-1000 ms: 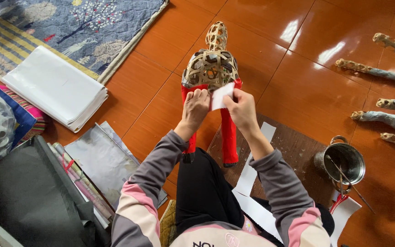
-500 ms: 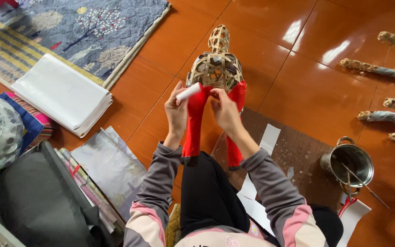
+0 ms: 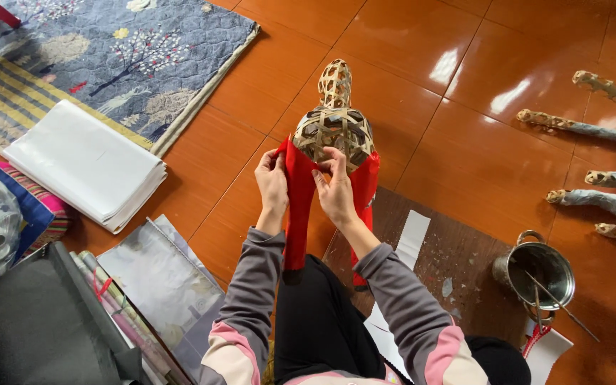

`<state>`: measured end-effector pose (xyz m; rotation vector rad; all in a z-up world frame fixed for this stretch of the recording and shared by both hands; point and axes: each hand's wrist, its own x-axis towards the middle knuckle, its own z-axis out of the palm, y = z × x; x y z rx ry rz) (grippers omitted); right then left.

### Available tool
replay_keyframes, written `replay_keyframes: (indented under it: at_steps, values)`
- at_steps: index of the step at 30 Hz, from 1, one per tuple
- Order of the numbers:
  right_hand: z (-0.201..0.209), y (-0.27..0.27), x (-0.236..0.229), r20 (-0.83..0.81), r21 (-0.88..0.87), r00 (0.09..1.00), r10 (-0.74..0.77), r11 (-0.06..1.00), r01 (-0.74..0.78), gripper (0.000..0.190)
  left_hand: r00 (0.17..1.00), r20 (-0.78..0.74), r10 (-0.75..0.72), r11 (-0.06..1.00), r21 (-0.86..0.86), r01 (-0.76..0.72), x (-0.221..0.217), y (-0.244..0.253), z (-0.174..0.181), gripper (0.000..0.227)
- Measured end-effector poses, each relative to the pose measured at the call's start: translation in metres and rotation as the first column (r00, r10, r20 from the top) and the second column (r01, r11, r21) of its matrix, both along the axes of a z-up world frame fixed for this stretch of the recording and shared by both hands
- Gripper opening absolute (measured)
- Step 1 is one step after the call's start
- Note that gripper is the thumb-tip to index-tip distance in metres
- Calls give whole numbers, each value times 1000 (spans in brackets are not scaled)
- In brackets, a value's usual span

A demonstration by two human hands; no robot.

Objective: Wrapping strips of material around animal-shaped frames to create decorative crafts

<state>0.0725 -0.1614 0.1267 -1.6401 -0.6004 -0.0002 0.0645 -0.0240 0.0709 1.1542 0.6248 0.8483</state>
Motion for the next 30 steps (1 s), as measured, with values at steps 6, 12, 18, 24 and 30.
replay_keyframes:
  at_steps: [6, 12, 18, 24, 30]
  values:
    - [-9, 0, 7, -95, 51, 990, -106, 992, 111, 40, 985, -93, 146, 826, 559, -70, 2, 7, 14, 23]
    - [-14, -4, 18, -194, 163, 969, -153, 969, 186, 37, 991, -98, -91, 733, 667, 133, -16, -16, 17, 27]
    - [-8, 3, 14, -248, 120, 947, -203, 964, 238, 36, 959, -6, -282, 904, 332, 268, 19, 11, -9, 35]
    - [24, -3, 7, -334, 52, 929, -158, 981, 186, 35, 945, 72, -319, 941, 139, 307, 11, -18, 51, 41]
    - [9, -38, -17, -264, 215, 961, 81, 976, -23, 43, 933, 259, -248, 932, -199, 303, -35, -10, -22, 53]
